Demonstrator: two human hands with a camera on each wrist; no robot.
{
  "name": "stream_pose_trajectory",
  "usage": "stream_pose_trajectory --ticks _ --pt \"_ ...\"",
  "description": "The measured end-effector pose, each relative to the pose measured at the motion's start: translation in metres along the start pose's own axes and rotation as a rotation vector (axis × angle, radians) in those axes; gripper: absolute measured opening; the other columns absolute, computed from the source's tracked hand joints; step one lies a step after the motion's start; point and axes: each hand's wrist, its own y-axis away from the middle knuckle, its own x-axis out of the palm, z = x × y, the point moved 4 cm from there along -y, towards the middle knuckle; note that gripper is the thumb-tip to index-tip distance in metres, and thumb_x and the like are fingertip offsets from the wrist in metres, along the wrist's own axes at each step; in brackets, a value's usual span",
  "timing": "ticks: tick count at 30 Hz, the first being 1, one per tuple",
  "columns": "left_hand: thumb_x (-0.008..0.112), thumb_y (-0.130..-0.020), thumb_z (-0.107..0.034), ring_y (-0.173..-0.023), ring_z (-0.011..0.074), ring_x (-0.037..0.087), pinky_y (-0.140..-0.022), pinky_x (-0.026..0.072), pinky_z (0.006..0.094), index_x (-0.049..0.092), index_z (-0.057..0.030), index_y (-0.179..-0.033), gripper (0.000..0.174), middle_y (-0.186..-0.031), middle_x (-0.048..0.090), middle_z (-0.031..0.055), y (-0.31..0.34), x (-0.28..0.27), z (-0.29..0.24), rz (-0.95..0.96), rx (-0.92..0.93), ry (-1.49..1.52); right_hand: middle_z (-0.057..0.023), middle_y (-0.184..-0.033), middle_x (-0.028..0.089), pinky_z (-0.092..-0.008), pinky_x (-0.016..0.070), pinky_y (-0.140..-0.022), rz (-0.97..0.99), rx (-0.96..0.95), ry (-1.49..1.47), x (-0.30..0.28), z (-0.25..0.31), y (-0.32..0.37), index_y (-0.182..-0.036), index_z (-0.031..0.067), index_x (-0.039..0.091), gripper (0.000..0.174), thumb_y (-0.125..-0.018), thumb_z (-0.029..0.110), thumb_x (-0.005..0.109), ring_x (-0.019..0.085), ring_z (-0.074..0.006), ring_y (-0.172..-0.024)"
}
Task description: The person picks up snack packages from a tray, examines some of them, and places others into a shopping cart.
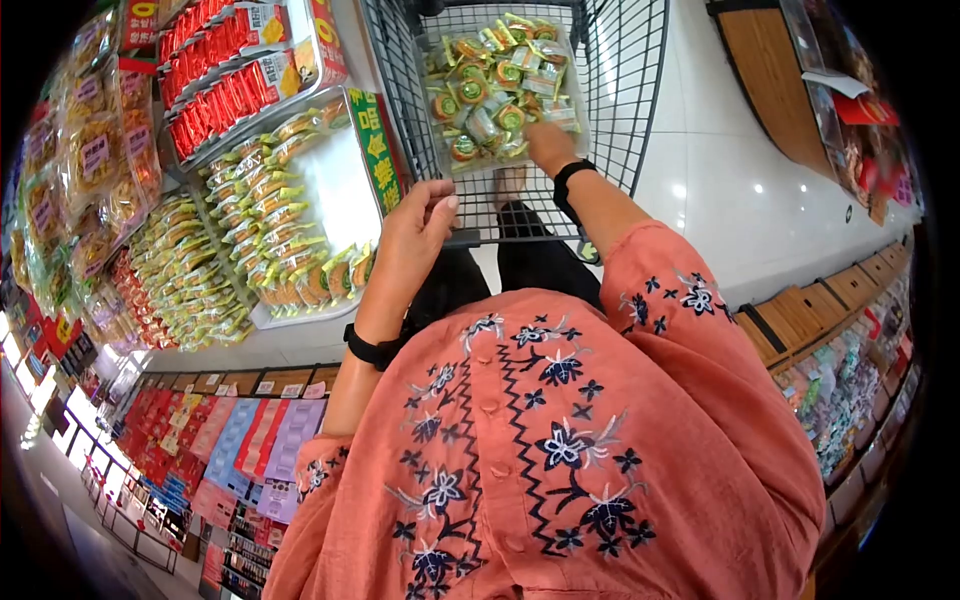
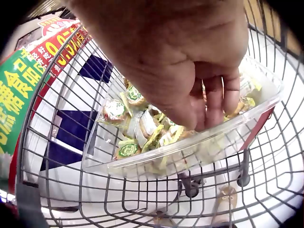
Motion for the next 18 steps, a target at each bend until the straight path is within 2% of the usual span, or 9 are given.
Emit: stream_pose_trajectory --ticks 7,10,13,16,17,18 --pt "0.060 -0.101 -0.020 -0.072 0.0086 0.058 -0.066 0.0487 0.0234 0.062 0.0013 -0.118 0.027 -0.088 0.064 0.0016 0.006 -0.001 0.001 0.021 -0.004 -0.023 -0.0147 -0.091 0.072 -0.0479 0.0565 -0.074 -0.054 -0.041 0.032 -0.002 0.005 0.004 -0.092 0.0081 0.070 0.012 -0.086 0.009 0.059 0.071 -0.0345 -0.090" --pt "0.060 -0.101 -0.020 -0.072 0.0087 0.058 -0.066 0.0489 0.0236 0.062 0.0012 -0.119 0.028 -0.088 0.064 0.0018 0.009 -0.003 -0.001 0.036 -0.002 -0.018 -0.0154 -0.088 0.072 -0.0462 0.0560 -0.071 -0.108 -0.039 -0.084 -0.009 0.004 0.006 -0.088 0.0063 0.068 0.011 -0.084 0.012 0.060 0.070 -0.0361 -0.084" --pt "0.059 -0.101 -0.020 -0.073 0.0087 0.059 -0.067 0.0489 0.0236 0.062 0.0007 -0.119 0.028 -0.089 0.065 0.0019 0.009 -0.005 -0.005 0.051 0.024 -0.017 -0.0150 -0.082 0.070 -0.0430 0.0556 -0.069 -0.176 -0.131 -0.166 -0.027 0.003 -0.004 -0.085 0.0044 0.066 0.013 -0.082 0.017 0.062 0.069 -0.0310 -0.076" --pt "0.059 -0.101 -0.021 -0.078 0.0088 0.059 -0.068 0.0488 0.0237 0.062 0.0002 -0.120 0.029 -0.092 0.066 0.0021 0.007 -0.011 -0.011 0.045 0.093 -0.032 -0.0079 -0.087 0.068 -0.0375 0.0548 -0.069 0.136 0.184 -0.858 -0.064 0.005 0.014 -0.085 0.0058 0.065 0.014 -0.088 0.019 0.062 0.066 -0.0236 -0.076" --pt "0.060 -0.101 -0.021 -0.080 0.0089 0.059 -0.069 0.0488 0.0237 0.062 0.0001 -0.121 0.029 -0.094 0.066 0.0021 0.004 -0.013 -0.010 0.033 0.128 -0.030 -0.0040 -0.089 0.065 -0.0338 0.0562 -0.073 0.198 0.192 -1.158 -0.084 0.017 0.029 -0.091 0.0051 0.063 0.017 -0.092 0.022 0.063 0.066 -0.0166 -0.080" --pt "0.060 -0.101 -0.021 -0.082 0.0089 0.060 -0.070 0.0488 0.0237 0.061 -0.0001 -0.121 0.029 -0.096 0.066 0.0022 0.003 -0.016 -0.010 0.023 0.160 -0.028 -0.0053 -0.091 0.066 -0.0336 0.0568 -0.074 0.211 0.192 -1.274 -0.098 0.027 0.039 -0.095 0.0043 0.063 0.018 -0.093 0.022 0.062 0.066 -0.0175 -0.082"
